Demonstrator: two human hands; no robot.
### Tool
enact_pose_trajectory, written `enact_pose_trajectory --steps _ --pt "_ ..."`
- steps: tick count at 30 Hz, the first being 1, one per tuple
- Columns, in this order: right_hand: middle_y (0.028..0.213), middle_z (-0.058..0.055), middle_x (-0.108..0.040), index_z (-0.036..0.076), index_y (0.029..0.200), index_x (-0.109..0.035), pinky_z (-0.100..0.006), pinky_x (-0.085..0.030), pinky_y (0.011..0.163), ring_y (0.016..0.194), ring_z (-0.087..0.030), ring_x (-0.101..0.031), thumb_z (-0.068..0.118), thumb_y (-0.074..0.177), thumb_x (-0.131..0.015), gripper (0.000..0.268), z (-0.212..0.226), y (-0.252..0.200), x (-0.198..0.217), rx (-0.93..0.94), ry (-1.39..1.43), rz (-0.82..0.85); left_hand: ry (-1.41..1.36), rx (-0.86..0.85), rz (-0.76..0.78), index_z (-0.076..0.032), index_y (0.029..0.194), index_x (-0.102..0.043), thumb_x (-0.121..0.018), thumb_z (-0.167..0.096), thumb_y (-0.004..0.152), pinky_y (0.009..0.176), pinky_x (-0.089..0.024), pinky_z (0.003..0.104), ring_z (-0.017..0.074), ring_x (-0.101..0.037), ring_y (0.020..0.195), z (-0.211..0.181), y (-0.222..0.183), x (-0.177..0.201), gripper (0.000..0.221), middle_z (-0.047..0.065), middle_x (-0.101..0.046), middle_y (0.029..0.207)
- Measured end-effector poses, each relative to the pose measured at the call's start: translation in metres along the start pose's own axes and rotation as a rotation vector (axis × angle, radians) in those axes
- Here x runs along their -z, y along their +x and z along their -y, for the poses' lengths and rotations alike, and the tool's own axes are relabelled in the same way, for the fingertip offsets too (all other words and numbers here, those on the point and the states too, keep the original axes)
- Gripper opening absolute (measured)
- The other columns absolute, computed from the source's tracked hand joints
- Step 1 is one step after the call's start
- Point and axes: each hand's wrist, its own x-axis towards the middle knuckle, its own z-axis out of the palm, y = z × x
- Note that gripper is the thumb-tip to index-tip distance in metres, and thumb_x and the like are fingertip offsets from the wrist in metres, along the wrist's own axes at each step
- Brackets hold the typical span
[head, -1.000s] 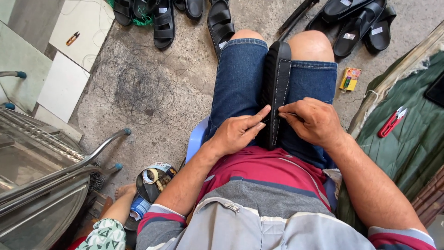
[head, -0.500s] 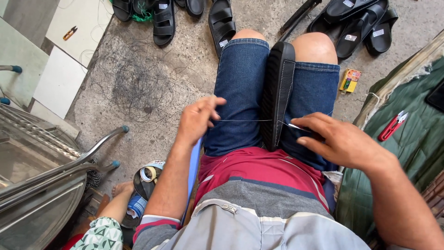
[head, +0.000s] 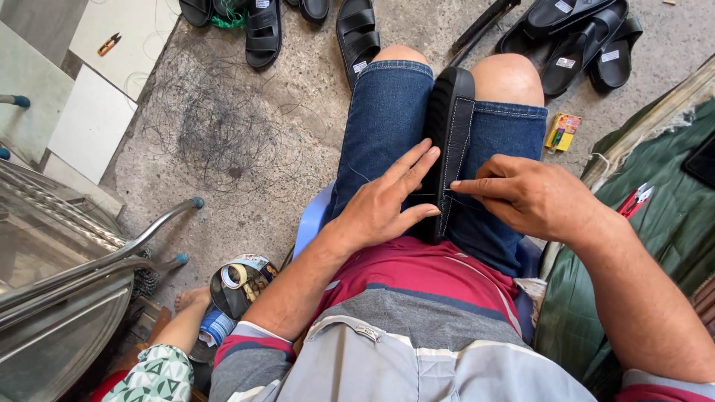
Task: The person is hand-sewing a black strap onto a sandal, pulling thread through holes to secure it.
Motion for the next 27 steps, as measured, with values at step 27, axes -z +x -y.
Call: enact_pose_trajectory --steps 27 --pt "0.087 0.003 -0.054 0.035 0.119 -0.057 -0.035 -0.049 0.053 0.073 -0.019 -0.058 0.019 0.079 -0.054 0.043 0.002 -0.002 -0.007 -0.047 -0.228 -0.007 -0.103 0.014 0.032 -0.021 0.143 -0.015 -0.064 -0.03 0.086 0.101 -0.043 0.031 0.0231 -0.042 0.129 0.011 -0.001 -0.008 0.076 0.01 -0.017 0.152"
